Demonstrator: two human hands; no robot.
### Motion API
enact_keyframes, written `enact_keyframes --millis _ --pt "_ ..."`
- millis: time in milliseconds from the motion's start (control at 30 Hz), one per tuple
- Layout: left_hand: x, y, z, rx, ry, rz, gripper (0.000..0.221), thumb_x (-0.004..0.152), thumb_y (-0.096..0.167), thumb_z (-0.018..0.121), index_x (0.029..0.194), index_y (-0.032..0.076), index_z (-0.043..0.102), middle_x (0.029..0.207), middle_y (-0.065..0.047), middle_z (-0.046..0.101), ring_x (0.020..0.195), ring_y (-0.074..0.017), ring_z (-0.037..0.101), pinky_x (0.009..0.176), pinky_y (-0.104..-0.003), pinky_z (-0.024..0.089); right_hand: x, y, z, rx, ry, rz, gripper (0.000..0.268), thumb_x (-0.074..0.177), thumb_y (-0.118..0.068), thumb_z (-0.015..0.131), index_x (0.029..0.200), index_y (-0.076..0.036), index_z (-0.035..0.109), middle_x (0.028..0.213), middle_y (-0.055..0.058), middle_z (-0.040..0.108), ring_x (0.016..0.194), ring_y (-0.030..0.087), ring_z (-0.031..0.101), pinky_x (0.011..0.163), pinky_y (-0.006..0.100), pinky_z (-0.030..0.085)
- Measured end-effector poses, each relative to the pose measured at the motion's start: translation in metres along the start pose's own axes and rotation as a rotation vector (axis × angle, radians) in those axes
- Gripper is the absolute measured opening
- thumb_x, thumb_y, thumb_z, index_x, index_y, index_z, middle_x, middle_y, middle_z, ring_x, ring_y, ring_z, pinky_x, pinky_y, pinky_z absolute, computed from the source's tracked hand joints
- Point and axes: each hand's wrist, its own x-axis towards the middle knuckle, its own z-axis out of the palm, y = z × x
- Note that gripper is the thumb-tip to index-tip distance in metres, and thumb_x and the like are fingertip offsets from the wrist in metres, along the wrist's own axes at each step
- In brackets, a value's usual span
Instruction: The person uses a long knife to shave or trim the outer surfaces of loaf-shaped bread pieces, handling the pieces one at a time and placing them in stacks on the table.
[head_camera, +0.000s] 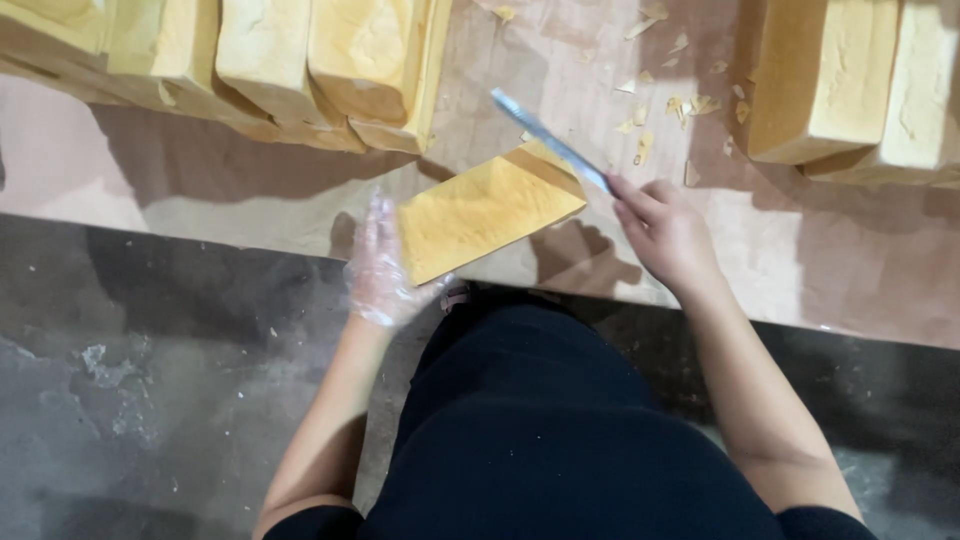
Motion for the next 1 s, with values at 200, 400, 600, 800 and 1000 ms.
enact_keyframes --millis 200,400,600,800,1000 --pt "-0.007 -0.031 0.027 -0.450 0.105 -0.074 0.124 0.049 0.043 0.102 0.147 0.001 0.038 0.134 -0.015 0.061 0.125 -0.0321 0.063 0.107 -0.041 0.050 0.008 0.008 -0.007 -0.035 -0.048 -0.042 0.035 0.097 -0.021 0.069 0.131 -0.025 0.074 0.088 0.009 0.064 0.070 0.025 0.065 0.067 0.038 0.054" --pt "-0.001 -0.036 0.023 -0.390 0.136 -0.024 0.112 0.054 0.041 0.102 0.142 0.007 0.043 0.137 -0.016 0.055 0.129 -0.0330 0.057 0.109 -0.043 0.050 -0.007 0.061 -0.020 -0.104 0.110 0.217 0.038 0.107 -0.024 0.072 0.145 -0.023 0.070 0.097 0.012 0.069 0.078 0.020 0.065 0.074 0.034 0.053" --pt "0.030 0.006 -0.051 -0.339 0.079 0.255 0.112 0.061 0.036 0.101 0.151 0.009 0.039 0.150 -0.016 0.046 0.142 -0.0343 0.046 0.119 -0.045 0.044 0.041 0.009 0.065 0.751 -0.097 0.482 0.050 0.098 -0.026 0.071 0.143 -0.006 0.059 0.100 -0.002 0.073 0.065 0.005 0.055 0.057 0.023 0.048" --pt "0.057 0.062 -0.092 -0.298 0.273 0.484 0.117 0.057 0.049 0.098 0.152 0.013 0.039 0.153 -0.021 0.031 0.145 -0.0388 0.035 0.125 -0.048 0.038 0.022 0.009 0.116 1.181 -0.046 0.655 0.022 0.098 -0.017 0.070 0.110 0.000 0.063 0.084 0.002 0.070 0.061 0.007 0.059 0.048 0.021 0.040" --pt "0.049 0.088 -0.082 -0.489 0.232 0.499 0.086 0.076 0.032 0.092 0.149 0.020 0.048 0.149 -0.012 0.050 0.145 -0.0258 0.051 0.124 -0.037 0.049 -0.011 0.044 0.104 1.009 0.055 0.651 0.016 0.102 -0.018 0.060 0.112 -0.008 0.067 0.084 -0.001 0.071 0.060 0.003 0.056 0.050 0.020 0.044"
